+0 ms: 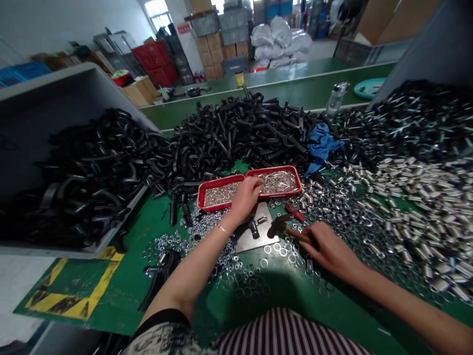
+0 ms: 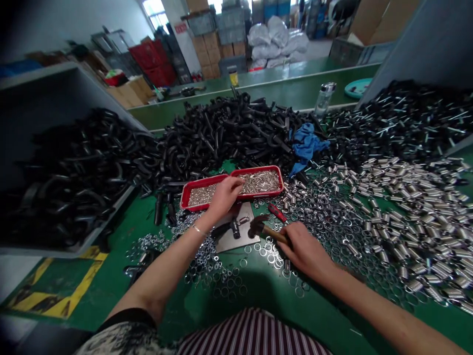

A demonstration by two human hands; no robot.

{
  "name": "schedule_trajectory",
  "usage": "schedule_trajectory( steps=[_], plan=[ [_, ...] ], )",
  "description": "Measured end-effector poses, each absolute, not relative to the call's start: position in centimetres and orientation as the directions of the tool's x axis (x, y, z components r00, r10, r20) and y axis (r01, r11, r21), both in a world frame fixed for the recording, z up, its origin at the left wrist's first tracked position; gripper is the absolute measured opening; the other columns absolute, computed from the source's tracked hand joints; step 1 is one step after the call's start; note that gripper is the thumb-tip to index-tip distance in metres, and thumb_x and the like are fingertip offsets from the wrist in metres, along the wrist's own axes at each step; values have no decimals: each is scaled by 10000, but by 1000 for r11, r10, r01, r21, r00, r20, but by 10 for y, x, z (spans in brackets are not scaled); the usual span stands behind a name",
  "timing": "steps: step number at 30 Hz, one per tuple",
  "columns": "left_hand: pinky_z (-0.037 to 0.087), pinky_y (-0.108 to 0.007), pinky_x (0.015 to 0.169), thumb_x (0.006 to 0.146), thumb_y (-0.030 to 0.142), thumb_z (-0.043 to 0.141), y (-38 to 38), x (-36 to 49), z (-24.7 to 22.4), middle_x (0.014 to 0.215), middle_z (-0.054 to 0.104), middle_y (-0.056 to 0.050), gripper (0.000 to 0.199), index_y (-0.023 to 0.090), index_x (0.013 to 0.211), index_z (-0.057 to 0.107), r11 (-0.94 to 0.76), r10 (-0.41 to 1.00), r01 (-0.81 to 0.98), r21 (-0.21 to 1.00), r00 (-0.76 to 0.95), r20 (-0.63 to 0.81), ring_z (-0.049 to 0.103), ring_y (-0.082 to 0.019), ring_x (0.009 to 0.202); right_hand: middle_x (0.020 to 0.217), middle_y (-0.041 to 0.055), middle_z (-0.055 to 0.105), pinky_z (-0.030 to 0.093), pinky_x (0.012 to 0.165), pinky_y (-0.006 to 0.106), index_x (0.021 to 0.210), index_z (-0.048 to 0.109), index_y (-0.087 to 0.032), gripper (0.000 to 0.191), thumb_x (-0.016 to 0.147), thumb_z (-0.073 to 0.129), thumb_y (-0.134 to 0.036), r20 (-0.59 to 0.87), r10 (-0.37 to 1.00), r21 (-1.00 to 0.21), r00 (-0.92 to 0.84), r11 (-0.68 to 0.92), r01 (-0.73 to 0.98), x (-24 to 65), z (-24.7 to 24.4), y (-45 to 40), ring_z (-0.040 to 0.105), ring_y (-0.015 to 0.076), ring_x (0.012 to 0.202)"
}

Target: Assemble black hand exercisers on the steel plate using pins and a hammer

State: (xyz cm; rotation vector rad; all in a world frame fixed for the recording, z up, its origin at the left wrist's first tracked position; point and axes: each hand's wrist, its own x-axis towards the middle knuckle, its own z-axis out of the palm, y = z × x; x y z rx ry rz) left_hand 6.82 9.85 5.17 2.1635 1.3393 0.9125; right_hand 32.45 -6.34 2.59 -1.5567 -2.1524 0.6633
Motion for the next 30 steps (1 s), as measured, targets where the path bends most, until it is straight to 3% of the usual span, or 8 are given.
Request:
schedule_trajectory(
  steps=[3, 5, 7, 16, 21, 23, 26, 30],
  plan=[
    [523, -301, 783, 873, 191, 649, 64, 43, 41, 931, 731, -47, 153, 190, 1016, 703, -229, 965, 409, 883, 212, 152, 675, -175, 819, 872, 70, 627, 499, 659, 352, 967, 546, -216, 284, 961, 484, -493, -141, 956, -709, -258, 84, 700, 327, 36, -61, 611, 216, 726],
    [518, -290, 735, 857, 230, 675, 45, 29, 29, 883, 738, -41, 119, 180, 958, 715, -113, 985, 359, 926, 162, 57, 672, -171, 768, 787, 32, 626, 445, 508, 313, 979, 547, -228, 349, 969, 429, -557, -343, 903, -759, -260, -103, 643, 326, 42, -57, 566, 179, 560],
    [505, -289, 741, 845, 243, 691, 33, 20, 17, 853, 735, -39, 86, 172, 885, 721, -72, 991, 380, 922, 128, 25, 668, -172, 771, 742, 18, 625, 406, 458, 292, 963, 557, -230, 383, 959, 421, -589, -384, 891, -780, -241, -174, 601, 321, 48, -52, 545, 165, 516],
    [467, -307, 749, 859, 208, 688, 27, 20, 3, 808, 681, -37, 92, 159, 782, 684, -138, 987, 566, 813, 142, 68, 632, -178, 774, 723, 26, 656, 406, 548, 291, 889, 583, -215, 337, 962, 472, -525, -241, 921, -776, -306, 7, 631, 291, 48, -29, 572, 158, 588],
    [458, -427, 913, 936, 282, 603, 22, 17, 13, 944, 675, -73, 129, 187, 888, 675, -452, 888, 730, 513, 420, 186, 598, -254, 985, 758, 27, 657, 433, 616, 305, 933, 579, -214, 337, 1000, 416, -500, -217, 917, -703, -336, 92, 705, 289, 48, -26, 609, 179, 655],
    [452, -486, 964, 902, 402, 653, 17, 15, 18, 1095, 656, -107, 276, 186, 1075, 655, -482, 875, 762, 433, 447, 187, 572, -298, 1078, 777, 28, 657, 440, 640, 304, 958, 571, -215, 336, 1012, 404, -502, -157, 925, -688, -347, 149, 710, 283, 58, -28, 618, 182, 683],
    [452, -543, 1014, 753, 519, 786, 5, 14, 23, 1312, 567, -179, 814, 142, 1395, 456, -418, 908, 784, 460, 382, 175, 535, -364, 1192, 829, 49, 668, 441, 660, 301, 1035, 555, -211, 349, 1036, 342, -489, -30, 939, -649, -342, 242, 721, 271, 71, -28, 627, 188, 712],
    [421, -570, 1083, 766, 360, 791, -4, 14, 18, 1420, 504, -195, 904, 163, 1496, 294, -420, 899, 741, 523, 418, 129, 506, -376, 1290, 851, 97, 675, 417, 632, 307, 969, 541, -200, 316, 1021, 356, -451, -107, 914, -470, -392, 301, 830, 258, 63, -18, 626, 216, 700]
  ],
)
